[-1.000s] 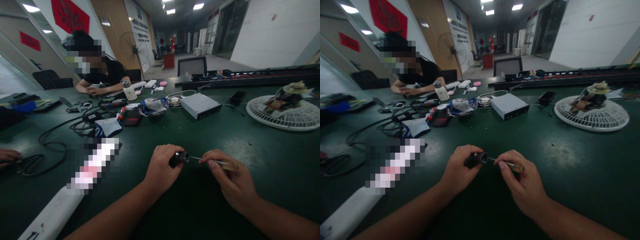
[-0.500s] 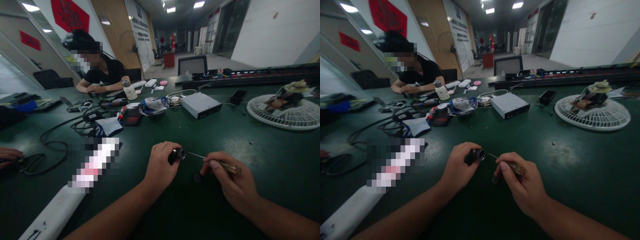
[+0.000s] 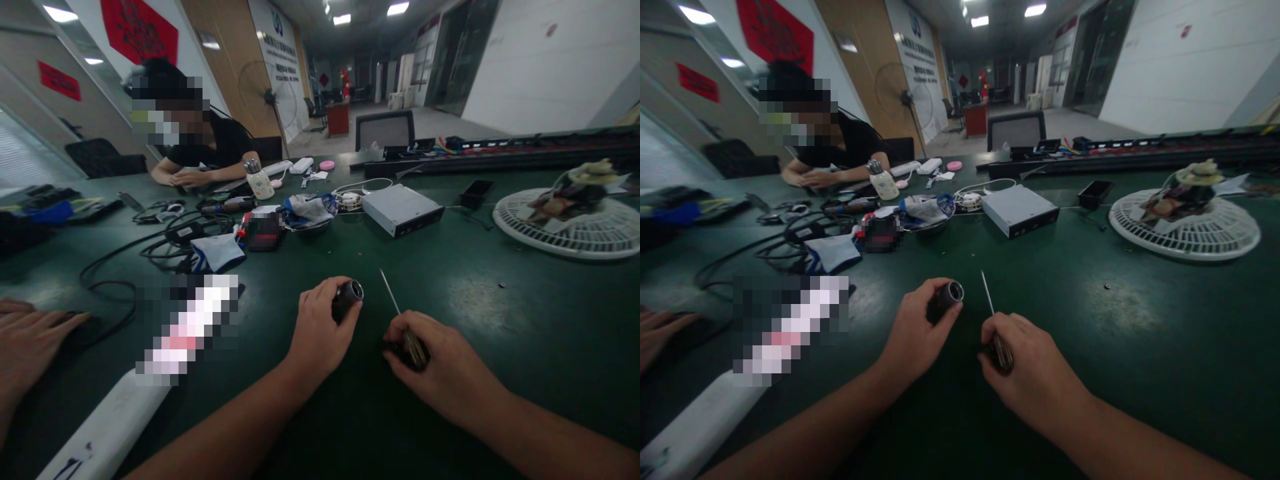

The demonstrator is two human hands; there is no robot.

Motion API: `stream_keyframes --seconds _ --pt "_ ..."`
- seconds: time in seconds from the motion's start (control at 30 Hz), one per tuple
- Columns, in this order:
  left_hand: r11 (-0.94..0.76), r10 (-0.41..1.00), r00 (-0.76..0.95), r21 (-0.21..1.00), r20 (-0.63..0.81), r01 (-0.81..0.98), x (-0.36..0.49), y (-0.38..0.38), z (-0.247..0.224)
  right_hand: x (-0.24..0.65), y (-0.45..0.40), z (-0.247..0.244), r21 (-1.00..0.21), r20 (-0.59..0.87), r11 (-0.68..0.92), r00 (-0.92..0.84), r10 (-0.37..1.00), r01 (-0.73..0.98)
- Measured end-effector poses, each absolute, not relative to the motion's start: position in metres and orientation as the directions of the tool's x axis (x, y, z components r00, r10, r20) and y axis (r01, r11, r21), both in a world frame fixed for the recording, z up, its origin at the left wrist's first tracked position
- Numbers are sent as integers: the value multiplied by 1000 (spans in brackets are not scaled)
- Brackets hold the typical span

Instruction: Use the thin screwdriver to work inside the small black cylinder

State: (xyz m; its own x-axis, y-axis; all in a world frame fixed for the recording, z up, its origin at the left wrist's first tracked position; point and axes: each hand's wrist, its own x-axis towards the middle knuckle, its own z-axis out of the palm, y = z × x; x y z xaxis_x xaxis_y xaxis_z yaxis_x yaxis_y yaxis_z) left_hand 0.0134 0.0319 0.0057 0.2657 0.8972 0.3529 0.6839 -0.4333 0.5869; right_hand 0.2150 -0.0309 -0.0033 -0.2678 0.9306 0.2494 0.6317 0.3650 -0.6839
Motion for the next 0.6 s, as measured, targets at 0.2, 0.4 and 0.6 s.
stream_keyframes --seconds 0.2,0.4,0.6 --pt "-458 889 335 610 311 647 13 33 5 216 -27 1 -799 272 314 -159 949 512" --pt "-625 768 559 552 311 551 13 31 5 218 -25 -2 -902 285 268 1 959 339" --pt "-725 660 692 487 292 486 13 28 7 219 -23 -5 -920 244 236 -14 970 314"
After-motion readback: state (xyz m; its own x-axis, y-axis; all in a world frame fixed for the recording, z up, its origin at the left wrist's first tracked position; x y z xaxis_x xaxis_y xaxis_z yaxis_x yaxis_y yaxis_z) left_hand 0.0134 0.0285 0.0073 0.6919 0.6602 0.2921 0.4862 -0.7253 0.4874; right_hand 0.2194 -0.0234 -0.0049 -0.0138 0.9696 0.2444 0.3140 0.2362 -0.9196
